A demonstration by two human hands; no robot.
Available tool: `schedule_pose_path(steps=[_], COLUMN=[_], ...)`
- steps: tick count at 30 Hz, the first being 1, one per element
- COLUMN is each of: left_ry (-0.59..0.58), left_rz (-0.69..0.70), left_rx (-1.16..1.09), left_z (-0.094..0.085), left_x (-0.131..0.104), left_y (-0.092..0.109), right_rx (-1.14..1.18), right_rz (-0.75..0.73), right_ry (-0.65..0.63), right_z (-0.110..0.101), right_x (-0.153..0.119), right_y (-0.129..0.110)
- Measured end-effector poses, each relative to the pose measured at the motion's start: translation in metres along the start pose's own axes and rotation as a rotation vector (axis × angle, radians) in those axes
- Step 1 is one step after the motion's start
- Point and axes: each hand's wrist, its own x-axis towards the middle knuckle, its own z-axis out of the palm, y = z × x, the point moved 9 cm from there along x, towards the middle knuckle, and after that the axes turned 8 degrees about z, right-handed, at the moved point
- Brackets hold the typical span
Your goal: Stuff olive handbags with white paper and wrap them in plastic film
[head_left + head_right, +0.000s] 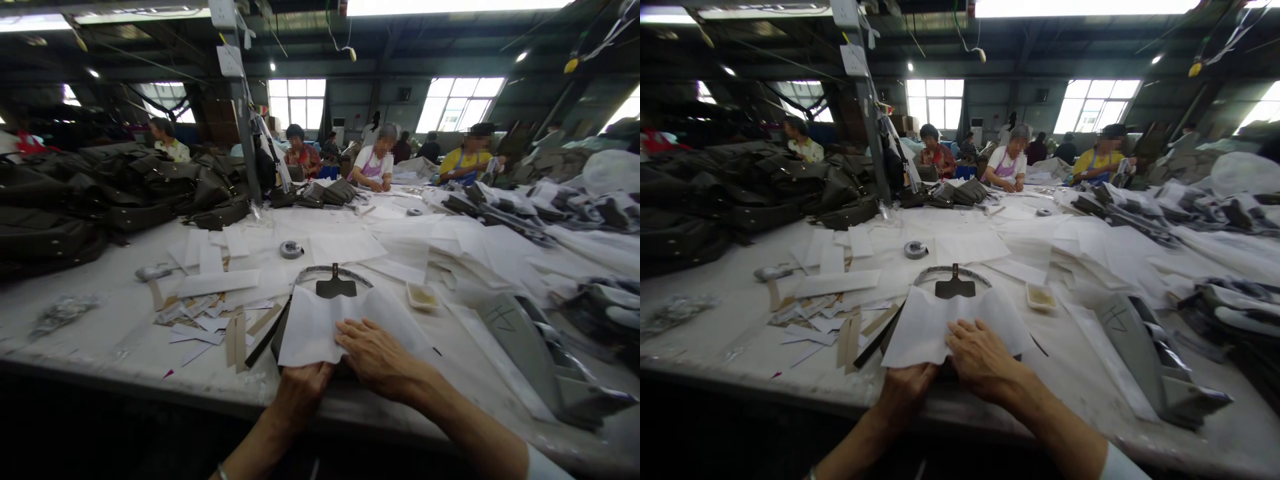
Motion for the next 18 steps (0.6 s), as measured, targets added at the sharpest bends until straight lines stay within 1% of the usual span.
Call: schedule_pose_path(steps=[2,4,6,8,9,11,13,14,15,16,18], left_ry=[-0.095,-0.149,-0.195,-0.247,-0.265,-0.276,-0.314,-0.347,-0.372,-0.395,-0.417], left_rz=[0.043,0.108,0.202,0.296,0.334,0.389,0.413,0.411,0.402,0.397,0.413], left_rx=[0.032,0.045,0.031,0.026,0.035,0.070,0.161,0.244,0.349,0.453,0.611], left_z=[0.000,-0.005,-0.012,-0.016,-0.017,-0.017,-0.009,-0.004,0.001,0.005,0.008], left_x=[0.000,-0.003,-0.007,-0.007,-0.003,0.011,0.030,0.039,0.047,0.052,0.055], left_y=[0.004,0.013,0.031,0.057,0.071,0.095,0.108,0.107,0.101,0.093,0.074], right_rx=[0.032,0.062,0.076,0.077,0.077,0.079,0.102,0.127,0.166,0.223,0.412], right_rz=[-0.015,-0.009,0.008,0.012,0.010,0.002,-0.002,0.001,0.016,0.045,0.127], right_ry=[-0.010,-0.021,-0.041,-0.060,-0.064,-0.064,-0.065,-0.076,-0.088,-0.091,-0.072], right_z=[0.003,0.011,0.021,0.030,0.032,0.033,0.029,0.027,0.023,0.020,0.011], right_x=[0.000,-0.001,-0.002,-0.003,-0.003,-0.003,-0.003,-0.003,-0.002,-0.001,0.003], right_y=[0.000,0.002,0.005,0.006,0.006,0.005,0.005,0.006,0.009,0.014,0.028])
